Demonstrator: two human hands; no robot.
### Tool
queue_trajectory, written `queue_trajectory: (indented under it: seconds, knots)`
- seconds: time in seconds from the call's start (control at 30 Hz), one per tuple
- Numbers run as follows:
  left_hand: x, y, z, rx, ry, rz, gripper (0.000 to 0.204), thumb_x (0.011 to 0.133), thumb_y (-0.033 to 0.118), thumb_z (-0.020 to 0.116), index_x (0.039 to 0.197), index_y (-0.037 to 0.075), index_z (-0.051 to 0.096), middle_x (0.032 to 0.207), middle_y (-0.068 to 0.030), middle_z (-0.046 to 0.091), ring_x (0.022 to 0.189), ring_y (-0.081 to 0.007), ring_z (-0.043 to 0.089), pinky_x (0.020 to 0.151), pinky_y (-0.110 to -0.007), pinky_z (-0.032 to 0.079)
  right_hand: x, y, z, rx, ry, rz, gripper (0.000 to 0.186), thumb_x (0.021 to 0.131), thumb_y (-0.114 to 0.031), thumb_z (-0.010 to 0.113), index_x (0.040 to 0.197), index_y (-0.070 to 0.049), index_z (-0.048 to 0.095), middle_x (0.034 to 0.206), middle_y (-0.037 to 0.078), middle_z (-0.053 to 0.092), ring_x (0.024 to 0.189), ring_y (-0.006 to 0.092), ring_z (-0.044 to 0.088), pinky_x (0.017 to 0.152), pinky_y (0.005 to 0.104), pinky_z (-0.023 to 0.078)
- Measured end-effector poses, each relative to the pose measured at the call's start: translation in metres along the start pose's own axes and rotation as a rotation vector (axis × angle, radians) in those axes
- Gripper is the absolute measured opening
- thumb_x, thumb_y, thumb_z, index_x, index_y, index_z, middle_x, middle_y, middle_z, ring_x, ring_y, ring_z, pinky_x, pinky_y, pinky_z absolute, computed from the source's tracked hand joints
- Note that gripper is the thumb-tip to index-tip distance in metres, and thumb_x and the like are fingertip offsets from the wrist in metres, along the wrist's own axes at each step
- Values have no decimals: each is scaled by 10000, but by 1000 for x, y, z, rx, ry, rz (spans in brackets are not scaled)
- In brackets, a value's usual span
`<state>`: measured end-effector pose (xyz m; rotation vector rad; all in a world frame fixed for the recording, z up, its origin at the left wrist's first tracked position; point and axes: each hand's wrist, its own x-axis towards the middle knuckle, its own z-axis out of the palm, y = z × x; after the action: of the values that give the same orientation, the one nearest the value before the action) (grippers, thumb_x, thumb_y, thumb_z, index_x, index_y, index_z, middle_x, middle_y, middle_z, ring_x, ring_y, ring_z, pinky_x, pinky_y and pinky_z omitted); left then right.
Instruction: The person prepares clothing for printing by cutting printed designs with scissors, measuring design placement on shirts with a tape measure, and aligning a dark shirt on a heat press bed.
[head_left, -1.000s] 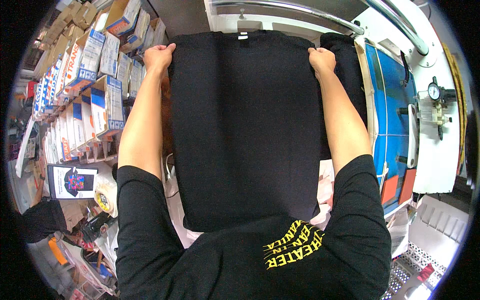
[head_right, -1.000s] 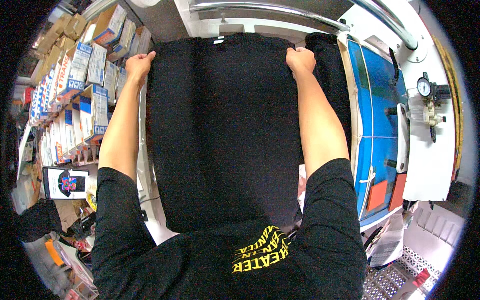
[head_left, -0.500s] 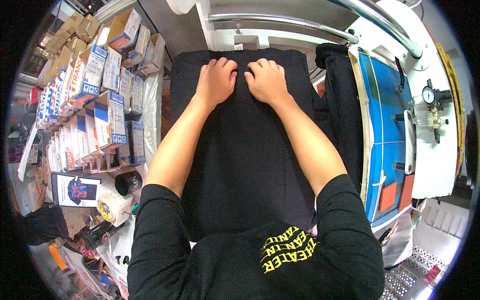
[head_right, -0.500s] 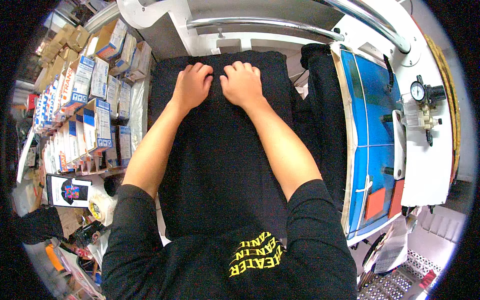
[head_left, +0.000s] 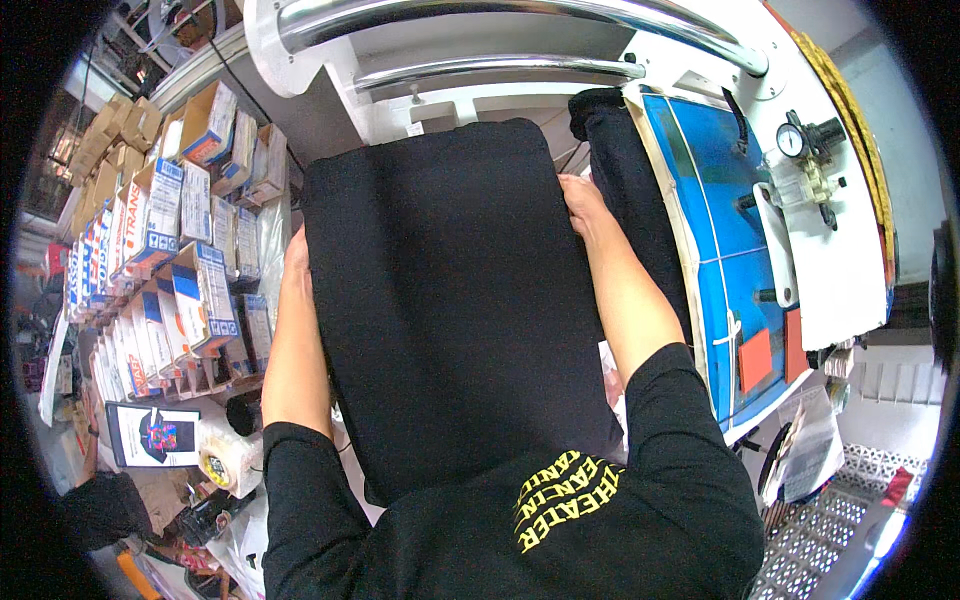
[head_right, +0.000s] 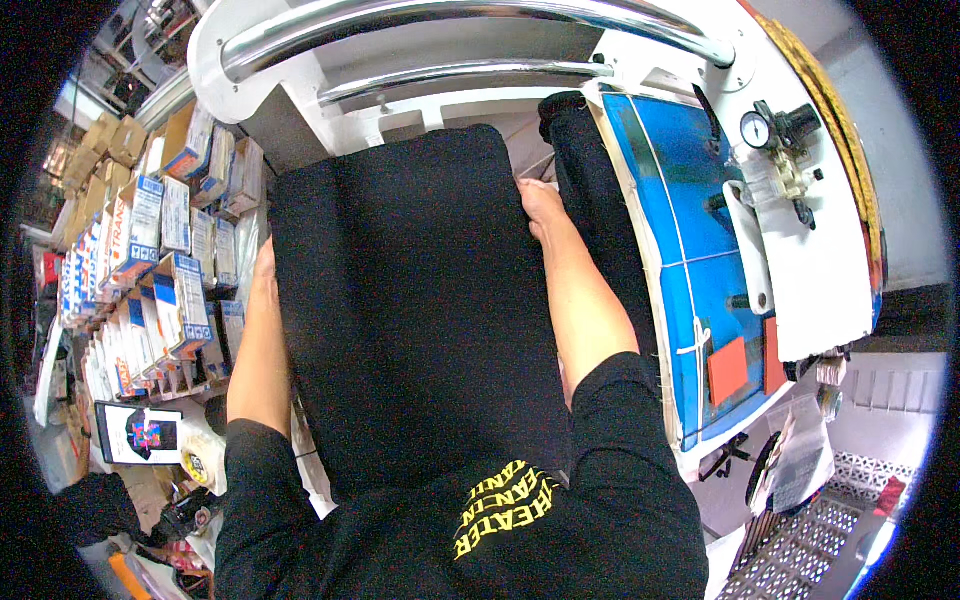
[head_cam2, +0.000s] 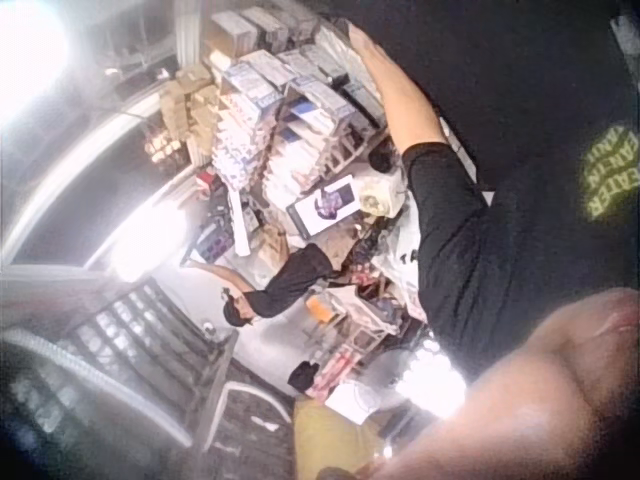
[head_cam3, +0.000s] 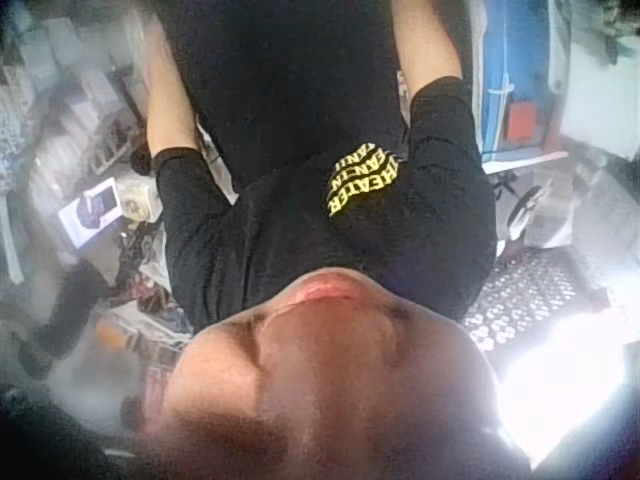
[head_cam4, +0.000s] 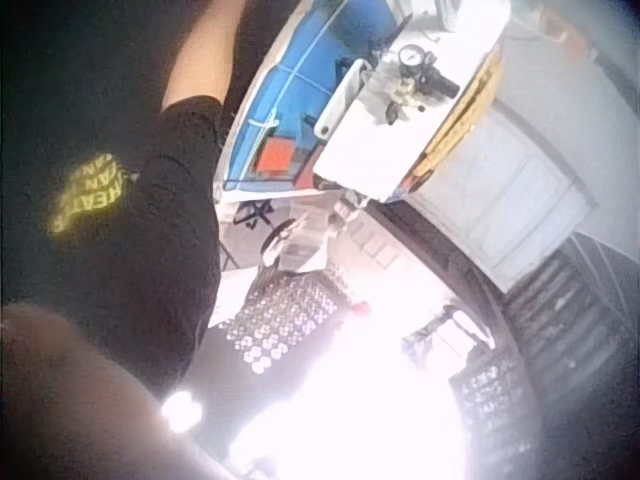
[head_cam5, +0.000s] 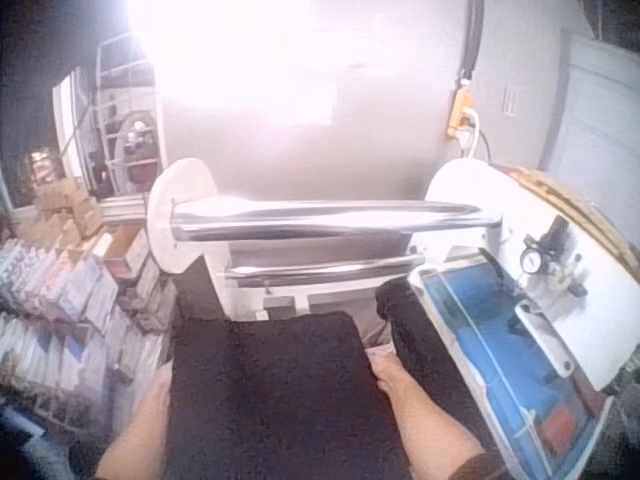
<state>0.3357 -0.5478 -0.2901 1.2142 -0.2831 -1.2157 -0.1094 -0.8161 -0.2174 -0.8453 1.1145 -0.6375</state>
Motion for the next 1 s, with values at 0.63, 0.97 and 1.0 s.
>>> queue_trajectory:
  seconds: [0.63, 0.97, 1.0]
  knots:
    - [-35, 33, 38, 758, 566, 638, 308, 971, 277, 640, 904, -23, 667, 752, -63, 646, 708, -142, 573, 690, -312, 472, -4, -10, -14, -868, 586, -597, 255, 993, -240, 531, 1007, 6, 595, 983, 179, 656, 927, 325, 640, 866, 408, 484]
    - [-16, 21, 34, 873, 600, 577, 337, 963, 317, 639, 899, -10, 687, 818, -94, 665, 795, -157, 591, 766, -330, 480, 12, 5, -34, -1012, 571, -549, 274, 938, -281, 594, 963, -11, 639, 956, 194, 697, 916, 345, 680, 821, 427, 516]
    - [-10, 15, 31, 941, 649, 673, 352, 961, 328, 635, 902, -14, 691, 807, -108, 676, 788, -170, 604, 763, -340, 483, 13, 6, -34, -1020, 529, -560, 260, 934, -272, 601, 948, -15, 638, 941, 196, 700, 904, 346, 683, 811, 429, 519]
